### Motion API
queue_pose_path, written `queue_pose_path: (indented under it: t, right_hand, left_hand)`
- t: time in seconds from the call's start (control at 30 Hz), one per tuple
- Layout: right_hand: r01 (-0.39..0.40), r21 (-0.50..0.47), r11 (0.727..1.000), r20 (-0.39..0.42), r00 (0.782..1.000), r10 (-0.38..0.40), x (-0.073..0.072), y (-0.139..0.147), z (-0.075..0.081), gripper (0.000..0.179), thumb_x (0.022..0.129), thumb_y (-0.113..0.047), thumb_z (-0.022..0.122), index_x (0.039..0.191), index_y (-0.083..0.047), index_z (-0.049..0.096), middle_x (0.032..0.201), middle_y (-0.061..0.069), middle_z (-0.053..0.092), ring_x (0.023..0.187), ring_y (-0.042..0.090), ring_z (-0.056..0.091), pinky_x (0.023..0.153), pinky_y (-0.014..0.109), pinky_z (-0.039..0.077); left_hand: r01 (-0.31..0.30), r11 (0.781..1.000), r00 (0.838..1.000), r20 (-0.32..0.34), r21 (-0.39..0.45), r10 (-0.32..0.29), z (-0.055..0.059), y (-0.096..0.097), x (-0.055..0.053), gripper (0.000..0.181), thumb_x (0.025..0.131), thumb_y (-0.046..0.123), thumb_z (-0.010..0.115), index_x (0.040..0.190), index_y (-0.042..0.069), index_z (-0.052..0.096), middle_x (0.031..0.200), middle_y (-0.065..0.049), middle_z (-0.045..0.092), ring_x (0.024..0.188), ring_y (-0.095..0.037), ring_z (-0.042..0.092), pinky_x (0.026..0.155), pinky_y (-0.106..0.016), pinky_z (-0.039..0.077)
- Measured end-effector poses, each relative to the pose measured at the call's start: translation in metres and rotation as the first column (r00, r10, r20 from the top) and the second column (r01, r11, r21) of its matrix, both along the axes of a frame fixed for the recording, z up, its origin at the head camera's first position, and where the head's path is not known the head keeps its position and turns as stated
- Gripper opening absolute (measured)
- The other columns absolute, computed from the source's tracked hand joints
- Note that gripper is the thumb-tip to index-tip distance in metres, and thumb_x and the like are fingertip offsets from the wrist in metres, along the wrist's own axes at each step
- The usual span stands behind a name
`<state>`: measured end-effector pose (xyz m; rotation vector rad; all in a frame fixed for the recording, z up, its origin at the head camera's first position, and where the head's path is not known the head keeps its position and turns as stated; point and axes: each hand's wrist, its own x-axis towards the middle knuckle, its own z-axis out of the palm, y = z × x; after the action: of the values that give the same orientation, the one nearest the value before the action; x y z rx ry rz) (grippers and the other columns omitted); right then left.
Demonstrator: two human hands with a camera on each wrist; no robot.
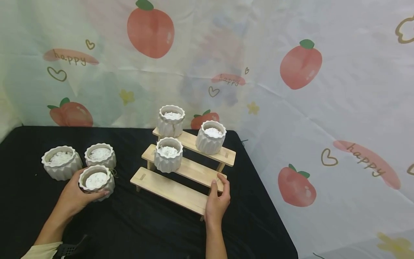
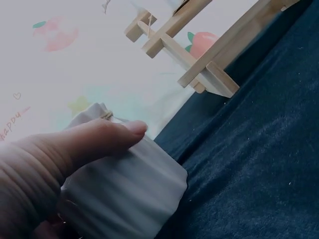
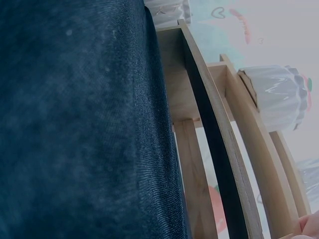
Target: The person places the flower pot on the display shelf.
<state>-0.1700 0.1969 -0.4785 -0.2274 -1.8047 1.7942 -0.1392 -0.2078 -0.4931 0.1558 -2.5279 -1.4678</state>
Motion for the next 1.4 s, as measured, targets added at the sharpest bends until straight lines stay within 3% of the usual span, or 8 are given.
queue_pose_path:
  t: [0.33, 0.5, 0.73, 1.1, 1.4]
  right_hand:
    - [0.002, 0.007, 1.000, -0.001, 1.000, -0.002, 0.0019, -0.0001, 0.0005, 0.029, 0.107, -0.007, 0.055, 0.135, -0.005, 0.063, 0.152, 0.014, 0.045, 0.131, 0.024, 0.045, 0.099, 0.028, 0.039]
    - [0.008, 0.007, 1.000, -0.001, 1.000, -0.008, 0.0027, -0.0002, 0.0005, 0.029, 0.107, -0.008, 0.056, 0.134, -0.005, 0.064, 0.151, 0.016, 0.046, 0.115, 0.025, 0.050, 0.087, 0.026, 0.042]
    - [-0.007, -0.002, 1.000, -0.018, 1.000, 0.007, 0.0002, 0.0018, -0.0014, 0.029, 0.107, -0.009, 0.056, 0.134, -0.005, 0.063, 0.152, 0.016, 0.045, 0.129, 0.023, 0.046, 0.097, 0.025, 0.041]
    - [-0.009, -0.009, 1.000, -0.016, 1.000, 0.009, 0.0018, 0.0006, 0.0009, 0.029, 0.107, -0.009, 0.056, 0.135, -0.005, 0.063, 0.151, 0.015, 0.045, 0.125, 0.025, 0.048, 0.094, 0.030, 0.042]
    - [-0.013, -0.005, 1.000, -0.011, 1.000, 0.013, -0.0016, -0.0001, -0.0016, 0.029, 0.107, -0.009, 0.055, 0.135, -0.005, 0.063, 0.152, 0.016, 0.044, 0.129, 0.025, 0.046, 0.097, 0.028, 0.040]
  left_hand:
    - [0.017, 0.999, 0.999, -0.049, -0.036, -0.019, -0.0067, -0.0038, -0.0003, 0.110, 0.063, 0.019, 0.100, 0.149, -0.003, 0.036, 0.134, -0.032, 0.052, 0.120, -0.048, 0.050, 0.092, -0.062, 0.039]
    - [0.022, 0.999, 0.999, -0.042, -0.023, -0.023, -0.0097, -0.0023, -0.0008, 0.114, 0.062, 0.021, 0.101, 0.150, -0.003, 0.034, 0.134, -0.033, 0.051, 0.120, -0.050, 0.050, 0.093, -0.062, 0.039]
    - [-0.021, 0.998, 0.999, -0.045, -0.055, 0.019, -0.0070, 0.0020, -0.0024, 0.111, 0.061, 0.023, 0.101, 0.147, -0.005, 0.036, 0.132, -0.034, 0.053, 0.120, -0.051, 0.052, 0.093, -0.062, 0.040]
    - [-0.055, 0.994, 0.998, -0.023, -0.094, 0.053, -0.0038, 0.0044, -0.0028, 0.107, 0.062, 0.022, 0.101, 0.144, -0.007, 0.039, 0.131, -0.035, 0.054, 0.117, -0.052, 0.054, 0.092, -0.063, 0.042]
    - [-0.090, 0.991, 0.995, -0.051, -0.095, 0.086, -0.0072, 0.0047, -0.0013, 0.105, 0.061, 0.021, 0.101, 0.143, -0.007, 0.041, 0.129, -0.035, 0.056, 0.116, -0.052, 0.055, 0.091, -0.063, 0.043]
